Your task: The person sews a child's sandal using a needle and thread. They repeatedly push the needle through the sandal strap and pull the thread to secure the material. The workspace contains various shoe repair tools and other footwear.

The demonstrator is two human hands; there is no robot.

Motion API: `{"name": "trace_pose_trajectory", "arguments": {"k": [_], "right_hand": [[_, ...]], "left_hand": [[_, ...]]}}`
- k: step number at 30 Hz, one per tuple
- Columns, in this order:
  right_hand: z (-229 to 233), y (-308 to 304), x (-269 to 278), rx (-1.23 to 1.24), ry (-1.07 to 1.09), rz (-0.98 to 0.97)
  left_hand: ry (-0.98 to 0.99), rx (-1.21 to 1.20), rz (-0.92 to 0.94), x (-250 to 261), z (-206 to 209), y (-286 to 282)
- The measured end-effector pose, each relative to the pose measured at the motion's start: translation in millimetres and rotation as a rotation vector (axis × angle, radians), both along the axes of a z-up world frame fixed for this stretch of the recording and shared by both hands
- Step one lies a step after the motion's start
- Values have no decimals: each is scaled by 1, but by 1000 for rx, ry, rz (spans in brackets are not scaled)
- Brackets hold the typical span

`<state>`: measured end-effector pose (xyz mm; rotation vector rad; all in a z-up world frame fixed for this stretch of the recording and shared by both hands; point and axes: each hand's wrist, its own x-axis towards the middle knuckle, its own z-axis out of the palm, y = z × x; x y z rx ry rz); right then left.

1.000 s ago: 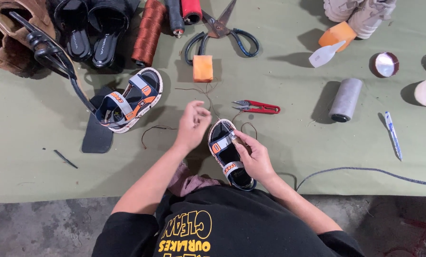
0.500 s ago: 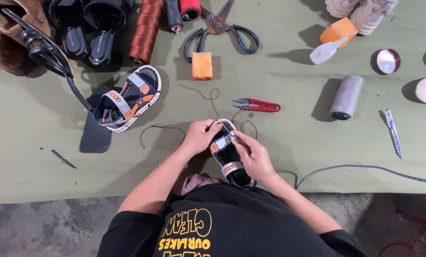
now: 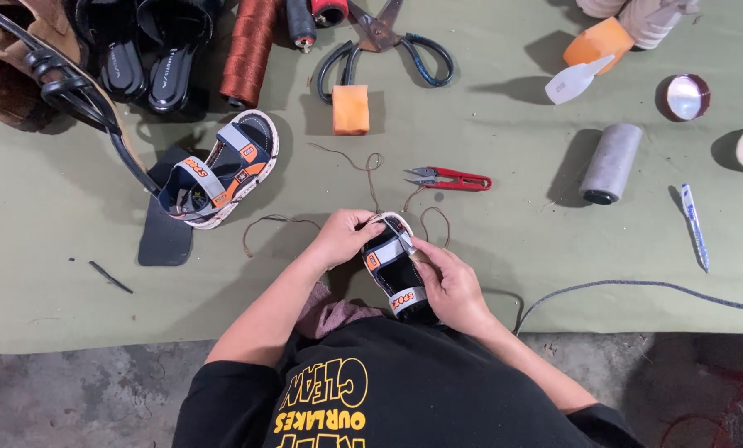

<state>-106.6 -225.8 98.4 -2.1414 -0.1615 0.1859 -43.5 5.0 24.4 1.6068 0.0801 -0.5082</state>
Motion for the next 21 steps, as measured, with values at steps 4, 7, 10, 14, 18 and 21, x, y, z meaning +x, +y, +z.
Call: {"name": "trace_pose_trajectory", "arguments": {"k": [4,7,10,14,18,21], "right_hand": [[3,-2,-2,3,30,-6],[-3,-6,-2,71,81,-10],[-15,-16,-10,207,261,-46],[-1,-13,-9,160,122,-49],[-20,-30,-17,-179,-206,43],[-11,-27,-18,-279,-236,36]], "left_hand": [[15,-30,-7,-1,-10,0],[14,-25,-3,0,-6,2],[20,-28,-9,0,-8,0],[29,-39,-12,3,14,-1],[-5,-72,68,-5,3,-4],[-43,-70,104,-8,-3,-4]]}}
